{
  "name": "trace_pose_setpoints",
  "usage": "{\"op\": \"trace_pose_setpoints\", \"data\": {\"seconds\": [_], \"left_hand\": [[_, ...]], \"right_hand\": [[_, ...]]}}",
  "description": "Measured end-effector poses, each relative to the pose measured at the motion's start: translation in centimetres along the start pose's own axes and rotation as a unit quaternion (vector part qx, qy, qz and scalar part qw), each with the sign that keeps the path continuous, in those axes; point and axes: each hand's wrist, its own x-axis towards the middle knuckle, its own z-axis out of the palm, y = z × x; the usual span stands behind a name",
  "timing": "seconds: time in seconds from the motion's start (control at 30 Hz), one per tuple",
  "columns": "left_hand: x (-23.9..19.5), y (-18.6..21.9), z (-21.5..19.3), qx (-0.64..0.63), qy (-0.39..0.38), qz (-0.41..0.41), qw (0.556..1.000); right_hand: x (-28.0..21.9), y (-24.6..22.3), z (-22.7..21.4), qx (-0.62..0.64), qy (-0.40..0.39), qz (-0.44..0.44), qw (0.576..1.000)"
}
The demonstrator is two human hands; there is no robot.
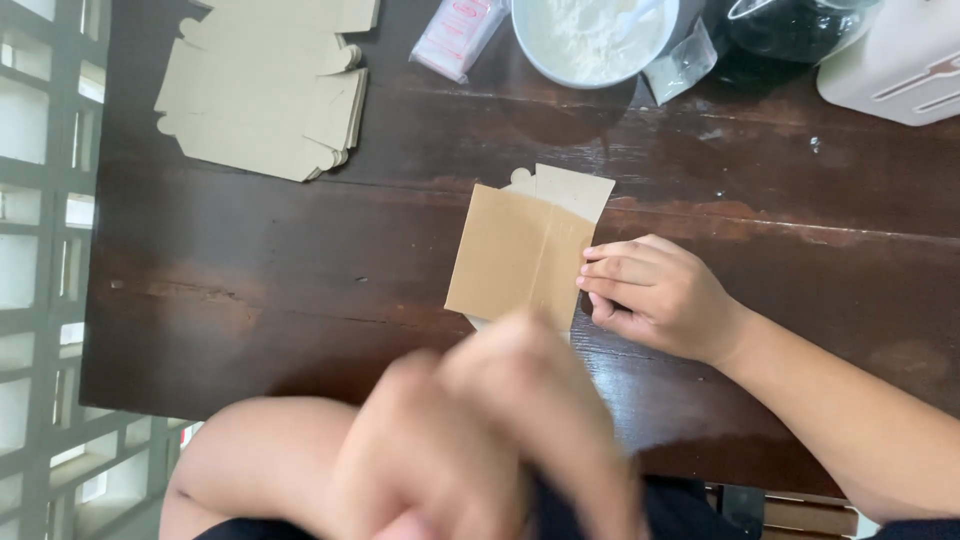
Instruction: The person folds and presses the edges of a flat cardboard piece on a wooden table to form a small box. They repeatedly fold flaps and crease edges by hand to shape the cardboard into a box-like structure.
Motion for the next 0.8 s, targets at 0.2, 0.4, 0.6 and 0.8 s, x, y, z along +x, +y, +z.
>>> {"op": "trace_pose_setpoints", "data": {"seconds": [0.2,0.4,0.6,0.8], "left_hand": [[2.8,-14.5,-4.4,0.651,-0.043,0.15,0.743],[1.0,-21.9,-7.6,0.645,-0.096,-0.01,0.758],[0.8,-22.4,-8.0,0.603,-0.12,-0.081,0.785],[0.5,-22.8,-8.2,0.612,-0.133,-0.082,0.776]], "right_hand": [[-1.1,0.8,0.5,0.009,-0.099,0.029,0.995],[0.7,-0.6,0.4,-0.017,0.044,0.013,0.999],[0.1,-1.5,1.1,-0.018,0.039,-0.038,0.998],[0.6,-1.4,0.9,0.007,0.039,-0.016,0.999]]}}
